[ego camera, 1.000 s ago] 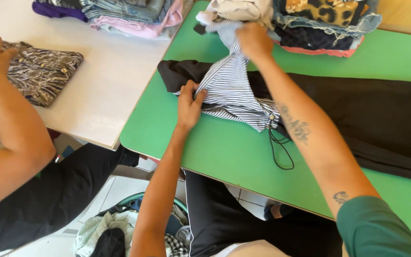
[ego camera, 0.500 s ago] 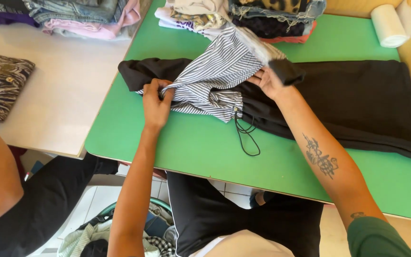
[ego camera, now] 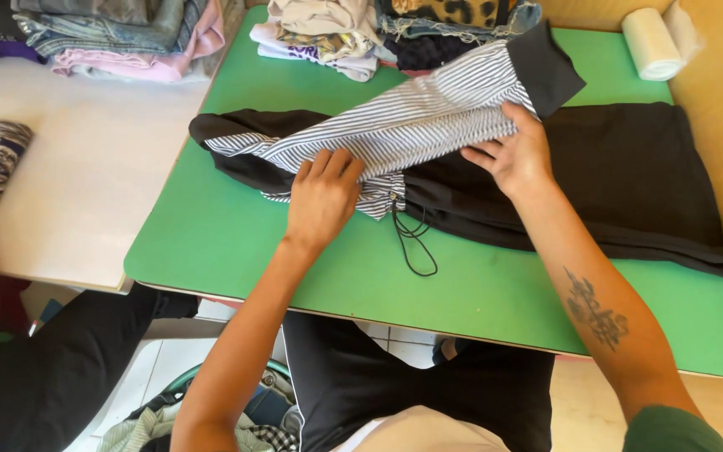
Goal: The person folds a black pair of pants and a striped pair of pants on a green table. They smooth the fabric, fold the legs, and align the garments neatly.
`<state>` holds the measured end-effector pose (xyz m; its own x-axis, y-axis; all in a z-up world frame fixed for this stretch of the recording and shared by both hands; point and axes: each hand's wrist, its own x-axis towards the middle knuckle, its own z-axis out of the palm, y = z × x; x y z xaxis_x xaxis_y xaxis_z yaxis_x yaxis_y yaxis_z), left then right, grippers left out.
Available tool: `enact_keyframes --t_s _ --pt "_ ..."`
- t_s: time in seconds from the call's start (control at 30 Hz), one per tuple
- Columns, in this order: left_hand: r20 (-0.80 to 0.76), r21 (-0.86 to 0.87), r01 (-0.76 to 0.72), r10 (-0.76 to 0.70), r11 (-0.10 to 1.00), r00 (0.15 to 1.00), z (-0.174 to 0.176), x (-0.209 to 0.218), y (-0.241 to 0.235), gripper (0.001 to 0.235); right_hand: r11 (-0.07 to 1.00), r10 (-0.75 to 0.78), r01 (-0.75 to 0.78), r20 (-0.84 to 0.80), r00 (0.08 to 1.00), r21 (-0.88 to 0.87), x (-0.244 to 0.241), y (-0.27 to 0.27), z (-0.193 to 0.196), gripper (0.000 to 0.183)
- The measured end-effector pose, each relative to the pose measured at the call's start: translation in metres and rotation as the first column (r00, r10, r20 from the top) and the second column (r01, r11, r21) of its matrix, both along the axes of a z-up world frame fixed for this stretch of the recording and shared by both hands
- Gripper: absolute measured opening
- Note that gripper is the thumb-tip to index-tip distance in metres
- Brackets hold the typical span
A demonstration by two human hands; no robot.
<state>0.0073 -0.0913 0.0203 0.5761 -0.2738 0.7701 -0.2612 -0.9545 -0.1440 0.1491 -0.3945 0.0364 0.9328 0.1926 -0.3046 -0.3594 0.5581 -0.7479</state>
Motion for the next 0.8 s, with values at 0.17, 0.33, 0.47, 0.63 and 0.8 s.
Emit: enact_keyframes --t_s 0.17,0.33,0.47,0.63,0.8 --pt "-0.139 0.055 0.067 -0.059 0.996 0.989 -0.004 -0.029 0.002 0.030 0.961 -0.070 0.089 0.079 0.994 -0.264 -0.043 -0.037 -0.012 0.028" --pt "-0.255 -0.075 0.077 -0.094 0.994 0.962 0.032 -0.027 0.014 0.024 0.962 -0.047 0.055 0.035 0.998 -0.267 -0.038 -0.066 -0.025 0.027" --pt "-0.310 -0.130 -0.130 0.084 0.983 0.947 0.066 0.000 0.057 0.016 0.941 -0.055 0.083 0.094 0.994 -0.329 -0.030 -0.067 -0.012 0.033" --pt "-0.784 -0.143 -0.271 0.059 0.952 0.619 0.074 0.029 0.086 0.036 0.708 0.184 0.024 0.217 0.959 -0.706 -0.026 -0.059 -0.001 0.038" --pt "-0.578 -0.686 -0.059 -0.494 0.725 0.649 0.038 0.054 0.106 0.011 0.522 0.282 0.413 0.608 0.742 -0.746 0.001 -0.075 -0.038 0.016"
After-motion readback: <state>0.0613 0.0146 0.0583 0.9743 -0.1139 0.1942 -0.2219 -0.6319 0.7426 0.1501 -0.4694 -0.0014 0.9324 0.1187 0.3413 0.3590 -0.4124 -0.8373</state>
